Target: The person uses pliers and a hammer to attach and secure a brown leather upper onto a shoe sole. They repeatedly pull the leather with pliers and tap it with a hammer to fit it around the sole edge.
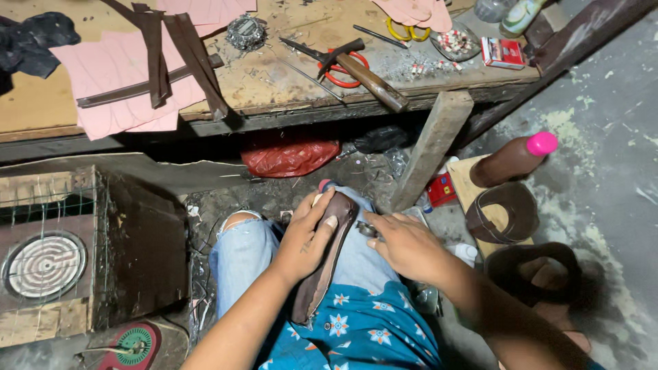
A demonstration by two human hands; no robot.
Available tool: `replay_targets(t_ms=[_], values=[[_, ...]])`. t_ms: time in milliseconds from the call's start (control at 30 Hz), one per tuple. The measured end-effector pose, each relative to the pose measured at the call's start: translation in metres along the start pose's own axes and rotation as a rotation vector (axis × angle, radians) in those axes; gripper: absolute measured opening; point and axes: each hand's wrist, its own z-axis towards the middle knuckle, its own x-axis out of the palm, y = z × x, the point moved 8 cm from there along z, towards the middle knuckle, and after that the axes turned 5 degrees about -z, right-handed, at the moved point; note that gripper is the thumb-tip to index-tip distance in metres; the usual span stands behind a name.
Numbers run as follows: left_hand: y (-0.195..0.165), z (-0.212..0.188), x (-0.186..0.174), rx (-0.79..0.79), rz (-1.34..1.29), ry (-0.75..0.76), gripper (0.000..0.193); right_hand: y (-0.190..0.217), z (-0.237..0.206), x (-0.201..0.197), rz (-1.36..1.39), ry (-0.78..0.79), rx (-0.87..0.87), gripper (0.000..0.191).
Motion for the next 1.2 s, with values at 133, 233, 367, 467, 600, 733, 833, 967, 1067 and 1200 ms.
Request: replay_targets(t_ms=[133, 233, 367, 467, 600, 733, 833, 967, 1067, 1200], values=[[-0.005, 0.001, 0.002, -0.076, 0.169, 0.005, 0.057, 0.017, 0.013, 0.0, -0.091, 0.054, -0.022, 0.056], [-0.014, 0.002, 0.005, -0.129, 0.282, 0.019, 0.058, 0.017, 0.016, -0.004, -0.16, 0.055, -0.04, 0.057], [-0.023, 0.006, 0.01, -0.142, 0.374, 0.026, 0.061, 0.012, 0.015, -0.005, -0.231, 0.007, -0.053, 0.033], [-0.022, 0.011, 0.012, -0.137, 0.4, 0.024, 0.061, 0.017, 0.013, -0.002, -0.257, -0.069, -0.066, 0.013], [-0.012, 0.017, 0.015, -0.217, 0.452, 0.057, 0.065, 0.025, 0.017, 0.009, -0.33, -0.044, -0.074, 0.01], [-0.012, 0.02, 0.015, -0.251, 0.542, 0.053, 0.063, 0.025, 0.026, 0.0, -0.241, -0.096, -0.174, 0.019], [-0.015, 0.021, 0.017, -0.258, 0.552, 0.074, 0.063, 0.018, 0.03, -0.003, -0.037, -0.037, -0.239, 0.034], [-0.017, 0.022, 0.017, -0.273, 0.54, 0.088, 0.063, 0.013, 0.03, 0.002, -0.127, 0.02, -0.113, 0.029], [-0.019, 0.024, 0.016, -0.274, 0.538, 0.088, 0.063, 0.03, 0.023, -0.009, -0.396, -0.183, -0.17, 0.036], [-0.021, 0.024, 0.019, -0.27, 0.574, 0.109, 0.064, 0.028, 0.021, -0.013, -0.457, -0.215, -0.188, 0.041]])
